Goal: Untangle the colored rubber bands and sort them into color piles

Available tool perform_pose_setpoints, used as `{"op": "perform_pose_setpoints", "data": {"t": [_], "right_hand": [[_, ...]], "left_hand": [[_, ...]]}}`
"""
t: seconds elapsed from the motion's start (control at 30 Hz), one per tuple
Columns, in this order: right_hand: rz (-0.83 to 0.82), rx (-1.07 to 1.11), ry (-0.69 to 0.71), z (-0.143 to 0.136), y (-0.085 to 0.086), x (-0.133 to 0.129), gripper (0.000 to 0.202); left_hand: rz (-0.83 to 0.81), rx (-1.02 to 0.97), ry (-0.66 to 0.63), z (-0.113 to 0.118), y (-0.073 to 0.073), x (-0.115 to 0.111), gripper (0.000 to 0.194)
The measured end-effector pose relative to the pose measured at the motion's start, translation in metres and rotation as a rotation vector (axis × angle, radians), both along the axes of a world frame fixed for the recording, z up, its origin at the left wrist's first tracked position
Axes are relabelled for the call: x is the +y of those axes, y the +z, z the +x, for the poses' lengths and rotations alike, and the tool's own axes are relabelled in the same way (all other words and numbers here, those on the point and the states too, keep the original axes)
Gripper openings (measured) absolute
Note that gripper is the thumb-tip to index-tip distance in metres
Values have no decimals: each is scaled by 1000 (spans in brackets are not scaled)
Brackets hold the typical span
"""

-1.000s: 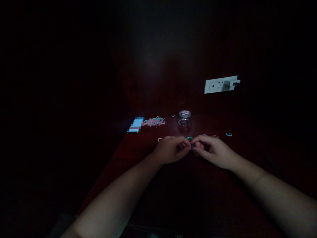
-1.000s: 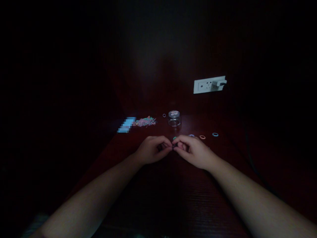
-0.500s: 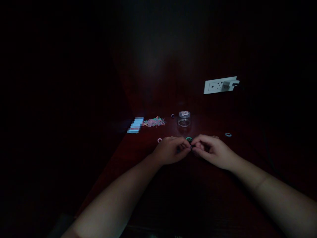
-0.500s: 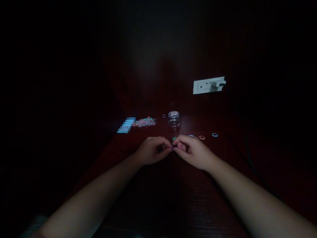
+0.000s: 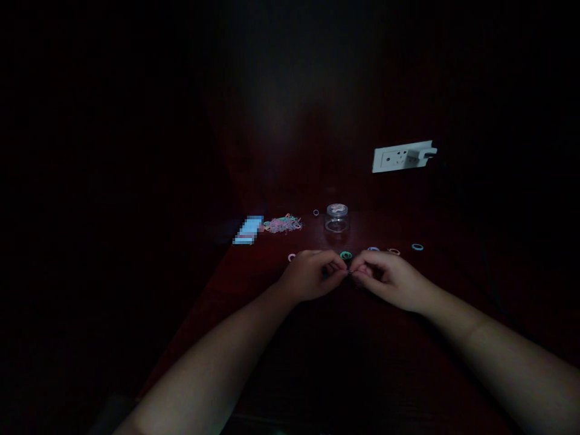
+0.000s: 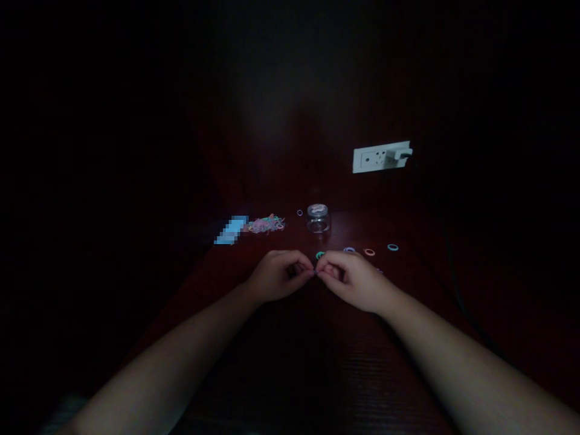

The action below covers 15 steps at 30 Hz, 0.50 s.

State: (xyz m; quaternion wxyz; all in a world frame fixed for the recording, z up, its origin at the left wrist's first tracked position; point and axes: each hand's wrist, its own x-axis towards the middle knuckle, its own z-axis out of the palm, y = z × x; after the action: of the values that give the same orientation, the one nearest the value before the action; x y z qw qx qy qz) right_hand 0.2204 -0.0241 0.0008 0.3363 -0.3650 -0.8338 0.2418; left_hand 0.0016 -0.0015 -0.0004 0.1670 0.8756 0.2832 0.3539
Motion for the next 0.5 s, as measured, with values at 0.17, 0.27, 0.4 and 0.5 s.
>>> {"op": "perform_pose_setpoints", "data": {"t": [0.17,0.27,0.4,0.5], "right_hand": [[9,-7,5,0,0,0,13],[7,-12,8,0,1,0,13],[4,-6,11,-2,3,-1,14],[6,-1,12,-1,2,-1,14]], "left_hand": [[-19,-18,-31,0,2,-2,9],[-48,-5,-55,0,2,-3,9],[-77,15,-90,-1,4,-4,7],[-77,35,-108,-2,5,-3,6]]}}
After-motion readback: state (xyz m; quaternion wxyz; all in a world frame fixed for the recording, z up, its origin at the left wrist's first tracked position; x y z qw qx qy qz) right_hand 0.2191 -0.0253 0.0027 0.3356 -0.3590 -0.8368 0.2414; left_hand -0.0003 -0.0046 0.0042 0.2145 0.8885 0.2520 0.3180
